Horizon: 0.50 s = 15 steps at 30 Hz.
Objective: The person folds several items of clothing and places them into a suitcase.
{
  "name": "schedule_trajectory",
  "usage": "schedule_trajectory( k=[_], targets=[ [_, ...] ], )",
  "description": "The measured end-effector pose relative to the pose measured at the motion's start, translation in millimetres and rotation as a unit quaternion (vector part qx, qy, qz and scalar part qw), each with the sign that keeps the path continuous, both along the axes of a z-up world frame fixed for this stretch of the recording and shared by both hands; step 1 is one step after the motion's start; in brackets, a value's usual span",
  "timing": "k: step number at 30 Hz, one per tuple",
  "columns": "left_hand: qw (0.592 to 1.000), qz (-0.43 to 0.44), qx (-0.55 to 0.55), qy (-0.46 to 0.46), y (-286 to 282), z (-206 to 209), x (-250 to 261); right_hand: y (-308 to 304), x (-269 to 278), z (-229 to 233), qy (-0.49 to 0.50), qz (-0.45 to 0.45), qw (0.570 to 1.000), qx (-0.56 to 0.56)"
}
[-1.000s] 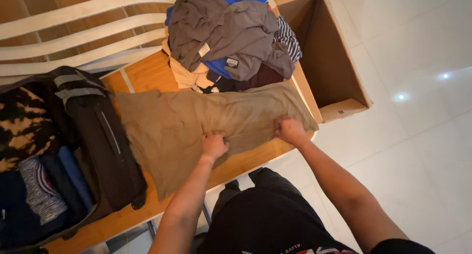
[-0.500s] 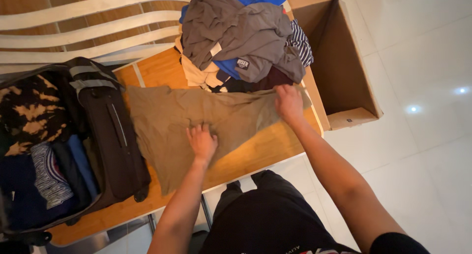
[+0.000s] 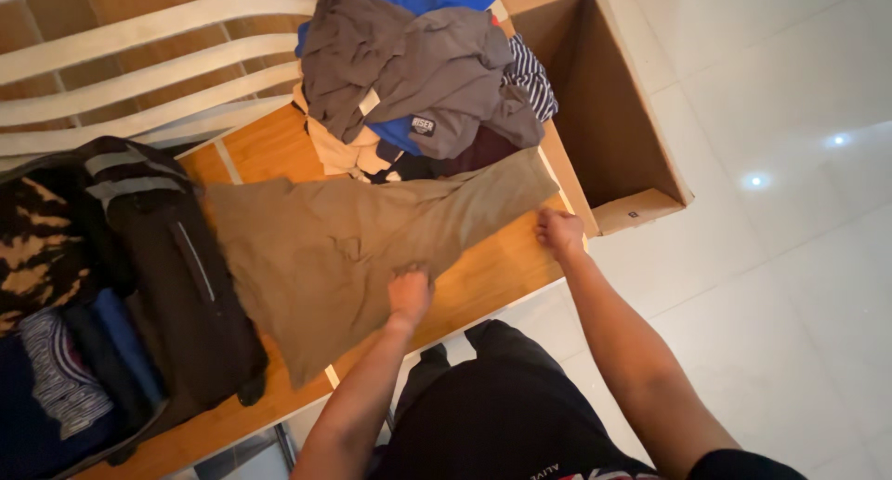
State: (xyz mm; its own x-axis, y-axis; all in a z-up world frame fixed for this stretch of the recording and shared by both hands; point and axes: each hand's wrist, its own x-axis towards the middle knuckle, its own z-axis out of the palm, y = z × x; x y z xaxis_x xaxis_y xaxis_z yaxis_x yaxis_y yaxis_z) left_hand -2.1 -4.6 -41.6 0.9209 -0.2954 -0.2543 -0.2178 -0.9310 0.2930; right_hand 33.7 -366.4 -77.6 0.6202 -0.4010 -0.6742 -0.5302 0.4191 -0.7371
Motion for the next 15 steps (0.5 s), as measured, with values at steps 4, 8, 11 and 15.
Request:
schedule_trajectory(
  k=[4,8,11,15],
  targets=[
    [1.000,0.000,0.019,0.024,12.1,-37.7,1.8,9.1,19.1,-3.0,-0.006,-0.070,0.992,0.107],
    [0.998,-0.029,0.047,0.039,14.0,-47.7,4.1,9.5,39.7,2.2,-0.008,-0.049,0.997,0.051],
    [0.998,-0.026,0.040,0.033,14.1,-33.0,-1.6,10.3,44.2,15.1,-0.102,-0.086,0.991,-0.012],
    [0.999,0.003,0.010,0.051,15.1,-3.7,-10.4,5.8,26.1,50.9,-0.130,-0.079,0.986,-0.067]
  ],
)
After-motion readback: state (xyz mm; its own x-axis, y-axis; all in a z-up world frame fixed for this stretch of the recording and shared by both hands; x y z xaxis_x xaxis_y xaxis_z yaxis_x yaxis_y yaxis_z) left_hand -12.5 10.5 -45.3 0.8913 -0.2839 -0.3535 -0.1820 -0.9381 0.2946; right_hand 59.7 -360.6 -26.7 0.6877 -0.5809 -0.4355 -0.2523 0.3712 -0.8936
